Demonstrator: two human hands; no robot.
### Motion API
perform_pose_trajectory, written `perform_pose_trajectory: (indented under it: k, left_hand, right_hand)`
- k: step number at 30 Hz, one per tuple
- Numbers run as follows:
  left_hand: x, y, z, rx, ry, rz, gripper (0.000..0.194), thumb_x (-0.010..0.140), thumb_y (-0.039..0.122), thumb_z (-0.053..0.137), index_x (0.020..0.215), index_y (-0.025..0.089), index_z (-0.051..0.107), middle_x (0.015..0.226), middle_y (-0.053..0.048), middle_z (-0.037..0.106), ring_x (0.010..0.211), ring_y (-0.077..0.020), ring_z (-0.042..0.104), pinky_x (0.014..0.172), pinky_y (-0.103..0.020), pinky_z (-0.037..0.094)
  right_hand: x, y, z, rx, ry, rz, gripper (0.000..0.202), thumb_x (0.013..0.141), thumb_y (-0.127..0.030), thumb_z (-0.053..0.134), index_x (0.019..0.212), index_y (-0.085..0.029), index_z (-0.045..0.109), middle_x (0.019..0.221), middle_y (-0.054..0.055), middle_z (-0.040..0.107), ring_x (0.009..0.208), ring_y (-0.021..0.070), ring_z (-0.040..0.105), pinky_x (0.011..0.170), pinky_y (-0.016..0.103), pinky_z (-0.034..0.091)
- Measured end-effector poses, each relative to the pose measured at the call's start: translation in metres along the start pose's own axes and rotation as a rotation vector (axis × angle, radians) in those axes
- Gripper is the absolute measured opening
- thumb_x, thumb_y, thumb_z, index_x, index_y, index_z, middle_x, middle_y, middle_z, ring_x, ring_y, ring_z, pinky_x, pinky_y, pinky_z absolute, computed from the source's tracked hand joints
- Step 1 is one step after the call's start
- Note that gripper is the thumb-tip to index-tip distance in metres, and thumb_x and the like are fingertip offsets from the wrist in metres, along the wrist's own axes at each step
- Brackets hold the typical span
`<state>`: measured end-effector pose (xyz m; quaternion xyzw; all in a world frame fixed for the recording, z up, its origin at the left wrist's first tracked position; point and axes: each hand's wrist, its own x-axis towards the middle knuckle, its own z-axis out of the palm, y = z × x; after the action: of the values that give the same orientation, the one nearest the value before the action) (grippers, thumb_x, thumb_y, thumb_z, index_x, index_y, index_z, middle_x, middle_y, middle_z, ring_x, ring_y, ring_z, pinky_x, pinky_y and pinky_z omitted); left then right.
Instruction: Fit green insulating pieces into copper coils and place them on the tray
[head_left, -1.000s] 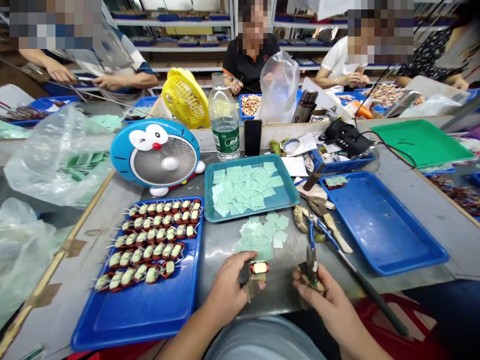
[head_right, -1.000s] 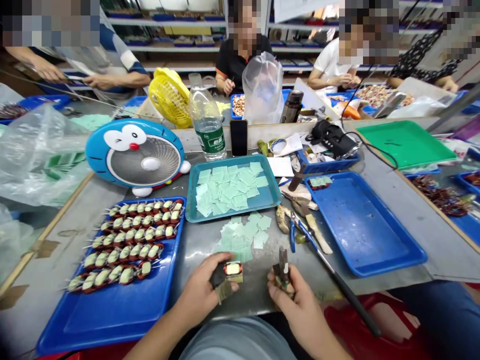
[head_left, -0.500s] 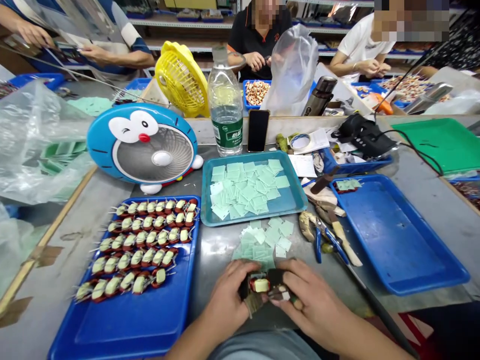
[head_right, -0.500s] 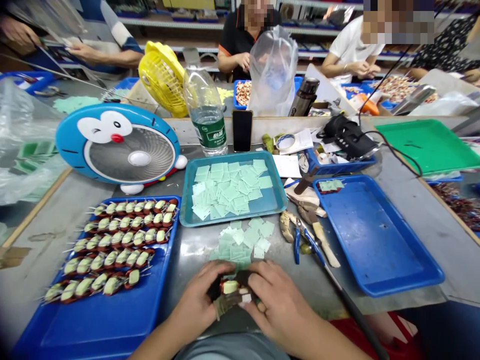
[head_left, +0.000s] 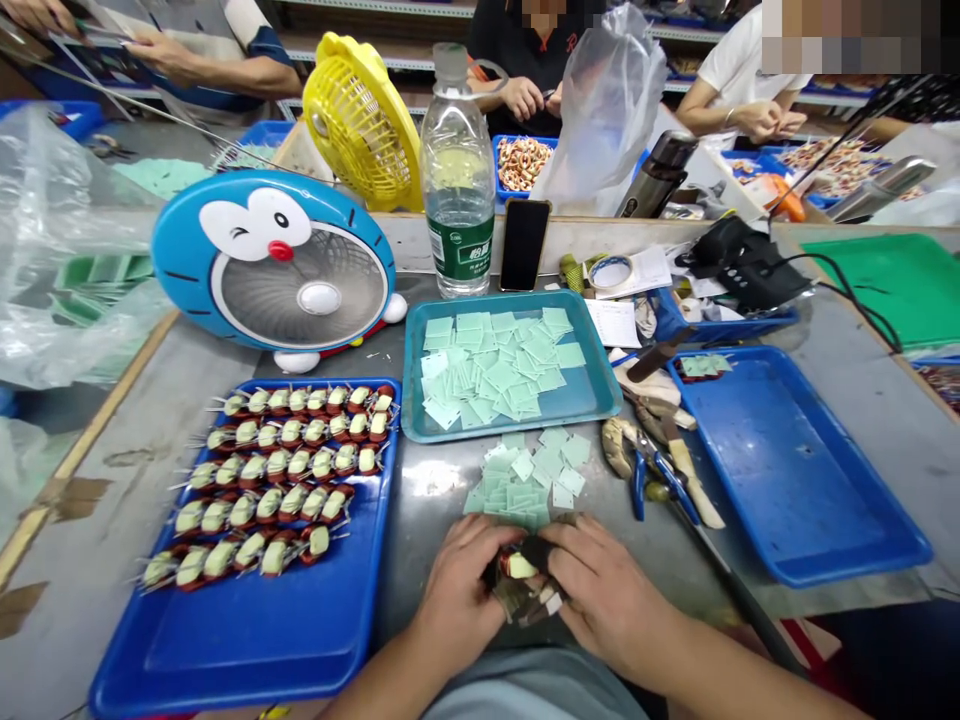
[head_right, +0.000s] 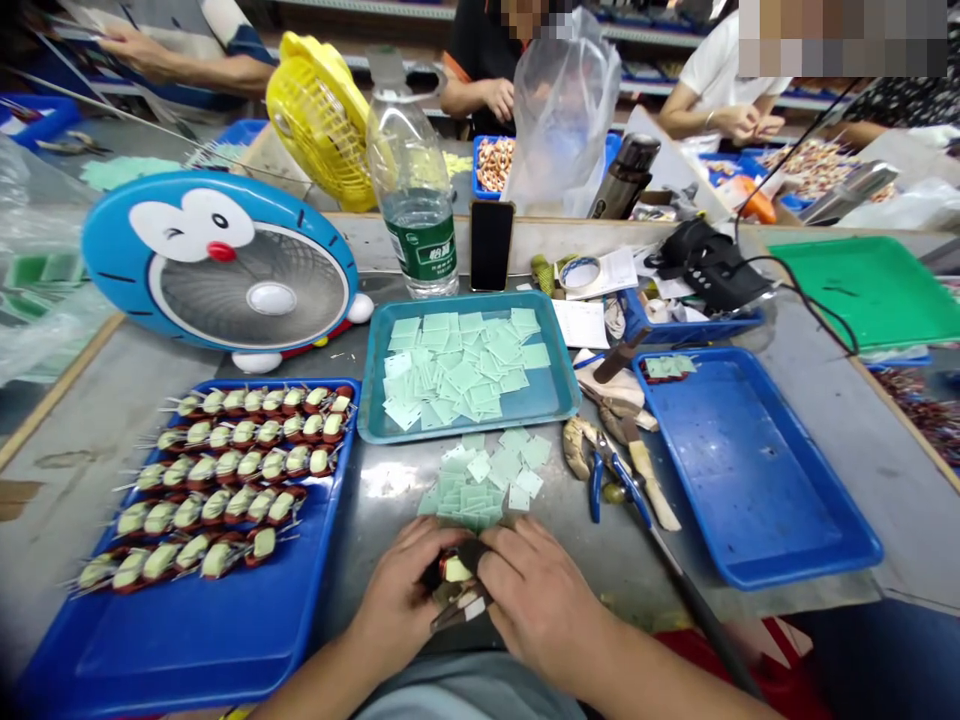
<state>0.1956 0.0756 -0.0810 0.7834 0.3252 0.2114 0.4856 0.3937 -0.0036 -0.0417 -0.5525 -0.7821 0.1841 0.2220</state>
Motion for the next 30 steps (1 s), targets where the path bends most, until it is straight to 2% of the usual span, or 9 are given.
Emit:
perform_pose_trajectory:
  k: [6, 11, 15, 17, 21, 23, 25, 28, 30]
  left_hand:
    - [-0.004, -0.003, -0.001, 0.009, -0.005, -0.016, 0.041, 0.083, 0.033, 0.077, 0.12, 0.024, 0.062, 0.109, -0.008, 0.069, 0.101, -0.025, 0.064, 0.088, -0.038, 0.049]
    - [-0.004, 0.002, -0.009, 0.024, -0.011, -0.046, 0.052, 0.081, 0.04, 0.08, 0.127, 0.025, 0.059, 0.117, -0.01, 0.066, 0.108, -0.0264, 0.063, 0.092, -0.04, 0.051]
    - [0.001, 0.005, -0.011, 0.027, -0.018, -0.001, 0.054, 0.08, 0.039, 0.081, 0.127, 0.024, 0.06, 0.113, -0.01, 0.066, 0.105, -0.0264, 0.063, 0.09, -0.04, 0.051]
    - [0.004, 0.009, -0.013, 0.019, -0.025, 0.021, 0.049, 0.081, 0.037, 0.079, 0.126, 0.024, 0.062, 0.112, -0.01, 0.066, 0.105, -0.0259, 0.063, 0.09, -0.039, 0.05]
    - [0.011, 0.027, -0.02, -0.059, -0.028, -0.036, 0.019, 0.087, 0.031, 0.072, 0.103, 0.022, 0.069, 0.102, -0.008, 0.067, 0.097, -0.023, 0.062, 0.086, -0.036, 0.047]
    - [0.017, 0.041, -0.025, -0.176, 0.001, -0.144, 0.016, 0.087, 0.034, 0.072, 0.094, 0.02, 0.067, 0.093, -0.005, 0.065, 0.089, -0.0202, 0.061, 0.081, -0.032, 0.047]
    - [0.025, 0.056, -0.028, -0.323, 0.014, -0.256, 0.021, 0.087, 0.038, 0.072, 0.09, 0.019, 0.065, 0.087, -0.003, 0.063, 0.081, -0.0177, 0.059, 0.074, -0.028, 0.046]
    - [0.033, 0.076, -0.03, -0.472, -0.005, -0.359, 0.029, 0.084, 0.043, 0.075, 0.087, 0.017, 0.063, 0.081, -0.001, 0.063, 0.074, -0.0154, 0.057, 0.069, -0.025, 0.045]
    - [0.032, 0.086, -0.032, -0.514, -0.036, -0.381, 0.033, 0.085, 0.048, 0.073, 0.086, 0.017, 0.062, 0.077, 0.0, 0.063, 0.068, -0.0148, 0.058, 0.066, -0.026, 0.047]
  right_hand:
    - [-0.019, 0.011, -0.006, 0.135, 0.007, 0.139, 0.031, 0.093, -0.016, 0.06, 0.123, -0.019, 0.053, 0.123, 0.011, 0.061, 0.114, 0.0259, 0.057, 0.098, 0.04, 0.049]
    - [-0.032, 0.014, -0.015, 0.199, 0.061, 0.284, 0.011, 0.097, -0.018, 0.057, 0.107, -0.022, 0.056, 0.107, 0.007, 0.06, 0.098, 0.0196, 0.059, 0.084, 0.031, 0.049]
    - [-0.031, 0.008, -0.01, 0.273, 0.066, 0.305, 0.005, 0.097, -0.018, 0.055, 0.102, -0.021, 0.056, 0.104, 0.007, 0.059, 0.096, 0.0185, 0.058, 0.083, 0.029, 0.047]
    - [-0.031, 0.005, -0.007, 0.302, 0.086, 0.316, 0.006, 0.097, -0.017, 0.055, 0.101, -0.02, 0.057, 0.1, 0.006, 0.059, 0.093, 0.0179, 0.058, 0.082, 0.029, 0.047]
    - [-0.031, -0.002, -0.005, 0.422, 0.17, 0.465, 0.009, 0.096, -0.026, 0.06, 0.101, -0.02, 0.063, 0.096, 0.006, 0.063, 0.089, 0.0186, 0.06, 0.079, 0.029, 0.047]
    - [-0.026, -0.012, -0.003, 0.623, 0.209, 0.613, 0.021, 0.092, -0.035, 0.067, 0.107, -0.02, 0.065, 0.095, 0.006, 0.066, 0.088, 0.0195, 0.062, 0.079, 0.029, 0.049]
    - [-0.016, -0.027, 0.001, 0.947, 0.241, 0.731, 0.04, 0.086, -0.042, 0.074, 0.117, -0.02, 0.063, 0.098, 0.005, 0.069, 0.09, 0.0205, 0.064, 0.081, 0.029, 0.05]
    - [0.002, -0.049, 0.008, 1.347, 0.371, 0.766, 0.055, 0.079, -0.046, 0.081, 0.123, -0.021, 0.061, 0.109, 0.005, 0.07, 0.097, 0.0205, 0.064, 0.086, 0.029, 0.049]
    - [0.009, -0.06, 0.012, 1.476, 0.473, 0.788, 0.052, 0.078, -0.047, 0.083, 0.117, -0.02, 0.063, 0.101, 0.004, 0.07, 0.089, 0.0173, 0.062, 0.081, 0.027, 0.048]
